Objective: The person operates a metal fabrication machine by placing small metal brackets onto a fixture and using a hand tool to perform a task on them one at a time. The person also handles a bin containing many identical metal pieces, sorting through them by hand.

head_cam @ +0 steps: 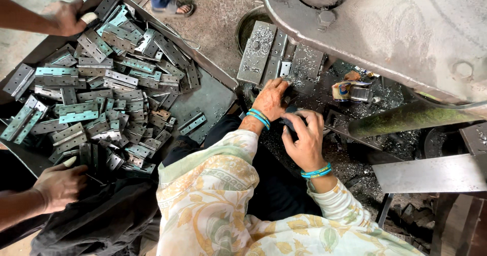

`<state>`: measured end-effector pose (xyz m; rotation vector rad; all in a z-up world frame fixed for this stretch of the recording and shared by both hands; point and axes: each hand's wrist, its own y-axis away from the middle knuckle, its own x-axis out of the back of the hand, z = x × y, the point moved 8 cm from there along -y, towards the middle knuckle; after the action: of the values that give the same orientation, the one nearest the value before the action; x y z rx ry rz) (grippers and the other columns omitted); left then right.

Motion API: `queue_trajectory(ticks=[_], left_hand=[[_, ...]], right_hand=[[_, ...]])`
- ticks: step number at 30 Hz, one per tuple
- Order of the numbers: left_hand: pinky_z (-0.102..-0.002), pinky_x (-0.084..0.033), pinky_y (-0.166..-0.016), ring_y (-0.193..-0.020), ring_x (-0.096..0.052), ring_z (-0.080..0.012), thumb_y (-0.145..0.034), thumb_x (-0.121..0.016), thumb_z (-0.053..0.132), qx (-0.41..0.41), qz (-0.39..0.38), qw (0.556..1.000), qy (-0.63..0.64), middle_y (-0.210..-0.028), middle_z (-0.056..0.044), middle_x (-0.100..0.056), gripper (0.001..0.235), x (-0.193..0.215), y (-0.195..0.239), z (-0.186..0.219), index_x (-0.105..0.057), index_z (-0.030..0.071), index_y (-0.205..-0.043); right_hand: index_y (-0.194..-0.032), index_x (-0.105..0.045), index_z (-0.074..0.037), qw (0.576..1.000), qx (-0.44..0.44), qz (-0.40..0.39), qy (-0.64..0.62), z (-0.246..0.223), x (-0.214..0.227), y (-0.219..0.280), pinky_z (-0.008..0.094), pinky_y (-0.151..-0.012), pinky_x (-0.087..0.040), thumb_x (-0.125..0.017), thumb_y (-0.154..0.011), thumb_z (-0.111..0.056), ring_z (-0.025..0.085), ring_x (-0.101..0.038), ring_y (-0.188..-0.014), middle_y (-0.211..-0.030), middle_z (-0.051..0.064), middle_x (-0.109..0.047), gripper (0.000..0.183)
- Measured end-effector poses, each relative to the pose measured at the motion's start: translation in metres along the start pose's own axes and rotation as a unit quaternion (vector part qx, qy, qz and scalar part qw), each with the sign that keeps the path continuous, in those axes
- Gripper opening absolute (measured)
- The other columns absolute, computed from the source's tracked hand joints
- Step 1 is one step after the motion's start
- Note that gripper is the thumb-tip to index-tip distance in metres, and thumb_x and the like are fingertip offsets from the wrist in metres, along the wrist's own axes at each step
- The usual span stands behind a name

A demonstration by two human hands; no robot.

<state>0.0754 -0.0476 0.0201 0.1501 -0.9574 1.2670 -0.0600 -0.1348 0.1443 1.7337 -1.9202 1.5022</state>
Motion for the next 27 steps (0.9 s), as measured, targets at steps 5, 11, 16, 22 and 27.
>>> queue_trajectory(ticks=[5, 11, 16, 22, 27], left_hand=[[-0.043, -0.047, -0.107, -0.124, -0.054, -0.0419, -0.062, -0.073, 0.003, -0.038, 0.024, 0.999, 0.004, -0.134, -0.022, -0.058, 0.061, 0.012, 0.001, 0.004, -0.061, 0.001, -0.121], [-0.054, -0.039, -0.112, -0.136, -0.043, -0.0401, -0.074, -0.081, 0.026, 0.065, 0.031, 0.987, -0.146, -0.143, -0.018, -0.053, 0.051, 0.031, 0.003, -0.009, -0.067, 0.011, -0.120], [-0.068, -0.028, -0.112, -0.143, -0.034, -0.0371, -0.075, -0.079, 0.041, 0.119, -0.033, 0.956, -0.266, -0.150, -0.014, -0.046, 0.058, 0.026, 0.003, -0.015, -0.067, 0.018, -0.127], [-0.066, -0.032, -0.114, -0.145, -0.036, -0.0349, -0.082, -0.074, 0.042, 0.141, -0.030, 0.937, -0.319, -0.153, -0.006, -0.048, 0.053, 0.020, 0.004, -0.018, -0.068, 0.020, -0.129], [-0.067, -0.032, -0.114, -0.145, -0.037, -0.0327, -0.078, -0.075, 0.045, 0.160, -0.016, 0.937, -0.309, -0.151, -0.005, -0.049, 0.054, 0.014, 0.003, -0.028, -0.069, 0.020, -0.126]], right_hand=[[-0.115, -0.072, -0.011, 1.000, 0.002, 0.002, 0.000, -0.001, 0.001, 0.000, 0.045, -0.099, -0.045, -0.073, -0.080, -0.004, 0.033, -0.054, -0.109, -0.112, 0.012, -0.058, 0.035], [-0.116, -0.073, -0.013, 1.000, 0.007, -0.009, 0.012, -0.003, 0.004, -0.001, 0.046, -0.099, -0.045, -0.073, -0.081, -0.007, 0.034, -0.054, -0.110, -0.112, 0.013, -0.058, 0.035], [-0.116, -0.074, -0.015, 0.999, 0.015, -0.026, 0.020, -0.004, 0.003, -0.004, 0.047, -0.098, -0.045, -0.074, -0.083, -0.011, 0.036, -0.054, -0.109, -0.112, 0.013, -0.060, 0.034], [-0.114, -0.076, -0.018, 0.997, 0.028, -0.029, 0.073, 0.013, -0.002, -0.008, 0.048, -0.098, -0.045, -0.076, -0.086, -0.020, 0.036, -0.056, -0.106, -0.111, 0.012, -0.061, 0.028], [-0.117, -0.077, -0.022, 0.990, -0.008, -0.074, 0.121, 0.039, -0.018, -0.014, 0.046, -0.097, -0.046, -0.076, -0.091, -0.025, 0.033, -0.057, -0.098, -0.103, 0.007, -0.063, 0.026]])
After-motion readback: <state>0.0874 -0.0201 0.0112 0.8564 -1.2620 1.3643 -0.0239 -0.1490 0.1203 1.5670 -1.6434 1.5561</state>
